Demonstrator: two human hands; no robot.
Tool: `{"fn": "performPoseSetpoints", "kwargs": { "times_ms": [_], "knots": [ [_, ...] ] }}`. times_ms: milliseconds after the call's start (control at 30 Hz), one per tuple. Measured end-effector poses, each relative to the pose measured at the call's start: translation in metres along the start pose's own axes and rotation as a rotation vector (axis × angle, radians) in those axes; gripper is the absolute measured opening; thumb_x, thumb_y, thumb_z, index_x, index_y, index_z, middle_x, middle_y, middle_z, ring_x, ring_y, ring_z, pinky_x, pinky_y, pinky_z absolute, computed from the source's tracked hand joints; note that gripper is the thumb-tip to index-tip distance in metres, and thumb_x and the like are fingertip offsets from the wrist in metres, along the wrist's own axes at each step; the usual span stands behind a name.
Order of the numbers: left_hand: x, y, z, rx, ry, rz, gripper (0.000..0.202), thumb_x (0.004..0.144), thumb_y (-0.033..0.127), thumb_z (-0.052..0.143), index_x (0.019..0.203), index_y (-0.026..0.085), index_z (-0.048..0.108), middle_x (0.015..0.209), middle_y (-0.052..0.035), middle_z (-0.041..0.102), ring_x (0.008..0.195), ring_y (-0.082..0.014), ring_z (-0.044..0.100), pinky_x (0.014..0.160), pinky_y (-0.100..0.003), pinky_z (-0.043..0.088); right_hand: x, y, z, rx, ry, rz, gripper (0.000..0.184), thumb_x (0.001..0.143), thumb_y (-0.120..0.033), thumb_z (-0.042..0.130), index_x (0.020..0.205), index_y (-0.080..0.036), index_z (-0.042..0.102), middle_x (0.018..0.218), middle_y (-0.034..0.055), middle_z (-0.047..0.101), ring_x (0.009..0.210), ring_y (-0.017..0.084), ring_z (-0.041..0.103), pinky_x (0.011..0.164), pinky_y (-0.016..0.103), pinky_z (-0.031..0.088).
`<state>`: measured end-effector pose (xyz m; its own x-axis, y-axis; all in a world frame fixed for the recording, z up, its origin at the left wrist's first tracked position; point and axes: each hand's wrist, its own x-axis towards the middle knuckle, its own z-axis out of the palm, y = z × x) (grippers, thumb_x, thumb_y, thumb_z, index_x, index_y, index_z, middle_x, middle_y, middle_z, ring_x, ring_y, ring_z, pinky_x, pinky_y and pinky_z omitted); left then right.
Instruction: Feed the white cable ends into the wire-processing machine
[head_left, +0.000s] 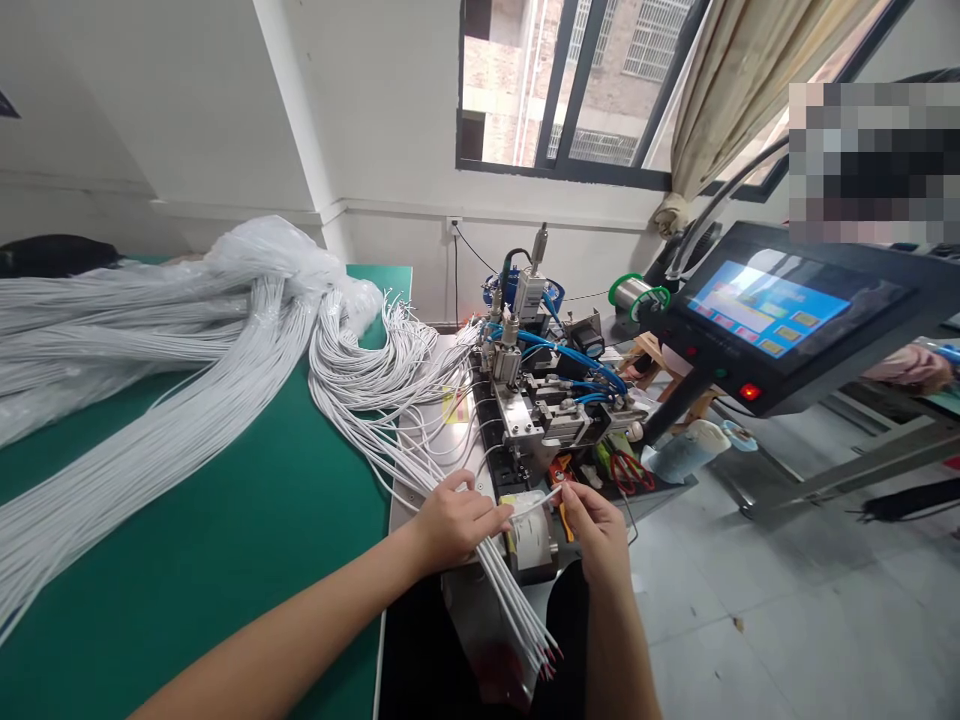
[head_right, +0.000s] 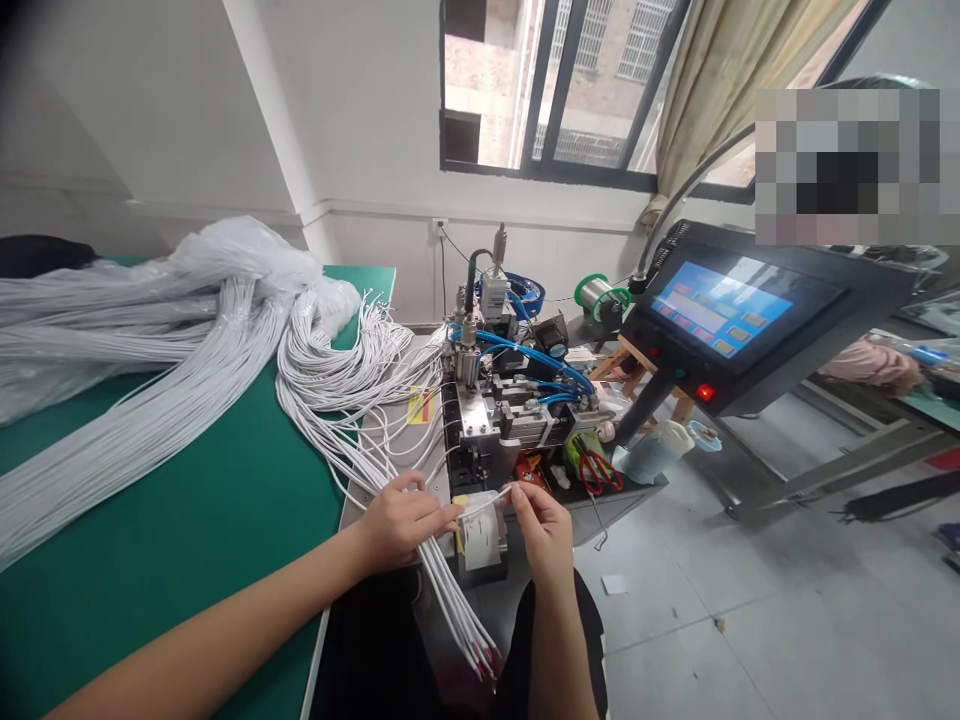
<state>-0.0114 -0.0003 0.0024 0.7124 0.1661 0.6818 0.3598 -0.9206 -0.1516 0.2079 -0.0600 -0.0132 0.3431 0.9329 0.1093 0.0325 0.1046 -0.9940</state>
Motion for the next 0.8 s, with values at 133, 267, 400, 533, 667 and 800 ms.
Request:
{"fn": "performPoseSetpoints", "kwargs": {
  "times_ms": [133, 267, 400, 533, 667, 800],
  "knots": [
    [-0.004, 0.000, 0.004, -0.034, -0.063, -0.042, 0.020, 0.093, 0.021, 0.045, 0.106, 0.017, 0.060, 0.066, 0.0019, 0.062, 0.056, -0.0108, 0.053, 0.068, -0.031, 0.041, 0.002, 0.004, 0.001, 0.109, -0.036, 0.042, 0.027, 0.083, -0.043, 0.065, 0.080, -0.016, 0.070, 0.064, 0.0008, 0.060, 0.047, 0.007, 0.034, 0.044, 0.022, 0.025],
    [-0.006, 0.000, 0.005, -0.071, -0.109, -0.077, 0.036, 0.085, 0.013, 0.042, 0.118, 0.016, 0.057, 0.081, -0.0033, 0.067, 0.067, -0.0132, 0.060, 0.072, -0.032, 0.042, 0.007, 0.005, -0.001, 0.243, -0.111, 0.080, 0.028, 0.079, -0.043, 0.068, 0.074, -0.015, 0.068, 0.059, -0.0001, 0.057, 0.043, 0.005, 0.027, 0.042, 0.021, 0.018],
    [-0.006, 0.000, 0.004, -0.061, -0.104, -0.106, 0.041, 0.081, 0.009, 0.042, 0.117, 0.016, 0.058, 0.083, -0.0035, 0.067, 0.070, -0.0142, 0.060, 0.078, -0.034, 0.040, 0.015, 0.006, -0.004, 0.213, -0.150, 0.128, 0.029, 0.075, -0.044, 0.071, 0.079, -0.015, 0.069, 0.061, 0.0004, 0.059, 0.042, 0.005, 0.030, 0.041, 0.021, 0.022],
    [-0.004, 0.001, 0.002, -0.009, -0.111, -0.172, 0.043, 0.080, 0.008, 0.043, 0.118, 0.019, 0.058, 0.077, -0.0015, 0.065, 0.069, -0.0148, 0.058, 0.084, -0.036, 0.037, 0.023, 0.006, -0.005, -0.065, -0.116, 0.047, 0.033, 0.075, -0.046, 0.071, 0.087, -0.016, 0.070, 0.074, 0.0049, 0.066, 0.057, 0.013, 0.051, 0.052, 0.024, 0.038],
    [-0.002, 0.002, 0.001, 0.015, -0.114, -0.234, 0.041, 0.078, 0.010, 0.047, 0.115, 0.021, 0.060, 0.076, -0.0019, 0.063, 0.071, -0.0166, 0.056, 0.089, -0.040, 0.032, 0.029, 0.004, 0.000, -0.344, -0.101, -0.052, 0.035, 0.077, -0.050, 0.066, 0.082, -0.015, 0.069, 0.074, 0.0065, 0.067, 0.063, 0.018, 0.056, 0.059, 0.028, 0.042],
    [-0.002, 0.003, 0.002, 0.054, -0.098, -0.297, 0.037, 0.076, 0.013, 0.050, 0.111, 0.021, 0.062, 0.076, -0.0036, 0.063, 0.075, -0.0195, 0.055, 0.090, -0.043, 0.030, 0.035, 0.006, 0.004, -0.403, -0.117, -0.083, 0.035, 0.081, -0.050, 0.063, 0.079, -0.016, 0.068, 0.073, 0.0055, 0.065, 0.065, 0.019, 0.055, 0.061, 0.028, 0.041]
  ]
}}
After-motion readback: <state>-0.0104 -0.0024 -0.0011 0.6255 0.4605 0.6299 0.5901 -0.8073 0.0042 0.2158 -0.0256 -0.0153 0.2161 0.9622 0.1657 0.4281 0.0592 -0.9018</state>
